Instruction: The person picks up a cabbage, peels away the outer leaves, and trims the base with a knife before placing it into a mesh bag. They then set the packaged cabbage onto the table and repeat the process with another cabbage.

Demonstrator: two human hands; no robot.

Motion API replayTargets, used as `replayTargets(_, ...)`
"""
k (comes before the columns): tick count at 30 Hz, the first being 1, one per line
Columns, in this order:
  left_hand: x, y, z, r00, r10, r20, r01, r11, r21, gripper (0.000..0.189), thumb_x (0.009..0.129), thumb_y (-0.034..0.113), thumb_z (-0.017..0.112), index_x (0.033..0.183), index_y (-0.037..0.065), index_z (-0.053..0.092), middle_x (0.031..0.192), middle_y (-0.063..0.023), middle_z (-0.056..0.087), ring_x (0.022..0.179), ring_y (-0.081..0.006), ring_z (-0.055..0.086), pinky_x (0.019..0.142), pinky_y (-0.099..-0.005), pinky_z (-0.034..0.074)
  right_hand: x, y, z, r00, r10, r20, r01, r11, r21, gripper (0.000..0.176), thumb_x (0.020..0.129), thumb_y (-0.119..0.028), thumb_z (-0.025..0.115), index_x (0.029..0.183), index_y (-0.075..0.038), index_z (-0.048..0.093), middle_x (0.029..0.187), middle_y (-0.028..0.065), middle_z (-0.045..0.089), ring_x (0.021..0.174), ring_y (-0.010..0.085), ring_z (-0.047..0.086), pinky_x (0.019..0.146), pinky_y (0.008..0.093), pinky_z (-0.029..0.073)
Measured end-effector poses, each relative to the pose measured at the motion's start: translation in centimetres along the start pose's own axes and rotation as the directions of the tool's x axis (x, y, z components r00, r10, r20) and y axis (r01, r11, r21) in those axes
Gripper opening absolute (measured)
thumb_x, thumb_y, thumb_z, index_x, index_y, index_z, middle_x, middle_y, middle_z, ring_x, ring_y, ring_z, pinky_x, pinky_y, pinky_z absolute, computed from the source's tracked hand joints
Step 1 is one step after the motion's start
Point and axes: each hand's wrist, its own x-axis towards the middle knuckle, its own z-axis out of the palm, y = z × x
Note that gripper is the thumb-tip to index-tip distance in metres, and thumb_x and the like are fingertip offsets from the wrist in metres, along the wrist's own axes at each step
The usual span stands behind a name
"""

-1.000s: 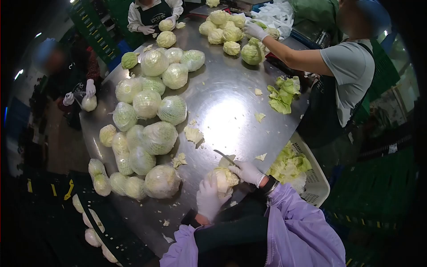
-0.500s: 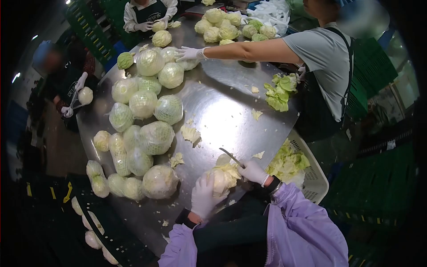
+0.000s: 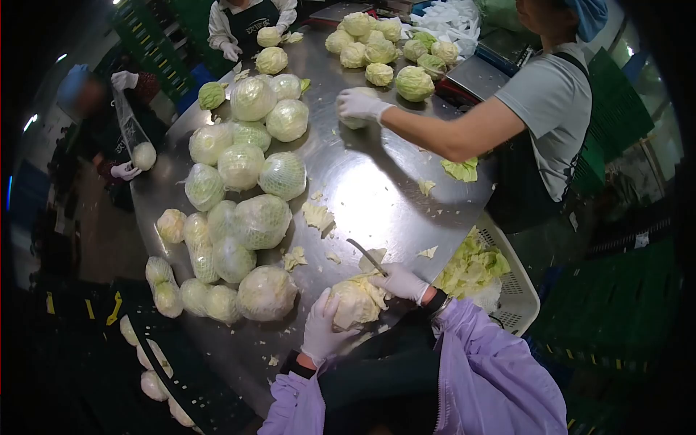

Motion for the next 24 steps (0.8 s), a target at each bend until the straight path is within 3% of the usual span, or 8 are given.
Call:
replayTargets(10,-1.6,0.8,-2.1,0.994,-0.080,-0.079,0.077,0.996,-0.038,0.105,0.060,0.047,0.085,0.141,0.009,0.031,0.149,-0.0219,0.026,0.133,-0.0441,0.031,0.105,-0.0539,0.031,-1.2,0.4,2.7,0.978,0.089,0.186,-0.175,0.835,0.521,0.026,0.090,-0.023,0.064,0.096,0.002,0.064,0.074,0.0018,0.063,0.057,0.0098,0.056,0.053,0.0254,0.046)
replayTargets(12,-0.9,2.9,-1.1,0.994,-0.107,-0.030,0.109,0.990,0.093,0.111,0.057,0.051,0.084,0.142,0.008,0.029,0.148,-0.0213,0.026,0.134,-0.0439,0.028,0.106,-0.0543,0.028,-1.4,0.1,3.8,0.987,-0.158,-0.008,0.158,0.987,-0.021,0.045,0.087,-0.041,0.063,0.099,0.002,0.062,0.081,0.0131,0.065,0.072,0.0250,0.062,0.064,0.0358,0.049)
replayTargets(13,-0.5,3.7,-0.4,0.992,-0.126,0.022,0.118,0.968,0.220,0.116,0.054,0.054,0.084,0.143,0.006,0.026,0.148,-0.0208,0.026,0.135,-0.0437,0.026,0.107,-0.0548,0.024,-1.8,-1.4,4.0,0.949,-0.313,-0.048,0.282,0.906,-0.316,0.054,0.085,-0.050,0.063,0.100,0.002,0.061,0.085,0.0187,0.066,0.079,0.0326,0.065,0.070,0.0410,0.050)
replayTargets(14,-0.1,4.3,0.6,0.985,-0.169,0.041,0.152,0.948,0.279,0.112,0.056,0.059,0.080,0.142,0.009,0.029,0.146,-0.0175,0.030,0.136,-0.0408,0.025,0.106,-0.0574,0.022,-2.4,-2.9,3.3,0.983,-0.182,0.026,0.176,0.892,-0.417,0.064,0.082,-0.059,0.060,0.105,0.001,0.060,0.093,0.0257,0.064,0.090,0.0412,0.063,0.077,0.0450,0.049)
replayTargets(18,0.7,4.0,0.5,0.990,-0.106,0.094,0.074,0.952,0.297,0.107,0.055,0.061,0.080,0.140,0.014,0.033,0.141,-0.0141,0.034,0.133,-0.0394,0.028,0.105,-0.0586,0.021,-2.5,-0.9,2.1,0.970,-0.242,-0.018,0.215,0.891,-0.399,0.056,0.084,-0.049,0.063,0.113,-0.001,0.060,0.093,0.0245,0.065,0.090,0.0378,0.064,0.078,0.0413,0.049)
replayTargets(21,0.2,2.8,-0.4,0.989,-0.022,0.149,-0.024,0.953,0.301,0.108,0.054,0.062,0.080,0.139,0.015,0.033,0.141,-0.0136,0.035,0.133,-0.0408,0.028,0.105,-0.0597,0.021,-2.3,1.4,0.3,0.985,-0.171,0.016,0.171,0.979,-0.106,0.045,0.086,-0.035,0.066,0.116,-0.002,0.060,0.093,0.0191,0.066,0.087,0.0289,0.064,0.078,0.0360,0.049)
replayTargets(23,-0.6,1.5,-1.2,0.995,-0.011,0.104,-0.017,0.964,0.265,0.108,0.054,0.062,0.080,0.139,0.016,0.032,0.140,-0.0148,0.035,0.132,-0.0425,0.029,0.105,-0.0592,0.023,-2.7,0.7,-2.0,0.966,0.151,0.208,-0.214,0.921,0.325,0.035,0.088,-0.022,0.066,0.118,-0.004,0.060,0.095,0.0099,0.067,0.084,0.0177,0.061,0.076,0.0303,0.049)
replayTargets(24,-1.0,0.9,-1.4,0.998,0.003,0.059,-0.016,0.975,0.221,0.108,0.054,0.062,0.080,0.139,0.016,0.032,0.140,-0.0159,0.036,0.131,-0.0442,0.030,0.104,-0.0586,0.025,-1.1,5.2,-1.5,0.965,0.157,0.208,-0.217,0.926,0.308,0.032,0.089,-0.017,0.065,0.118,-0.004,0.060,0.097,0.0047,0.066,0.086,0.0114,0.058,0.076,0.0273,0.048)
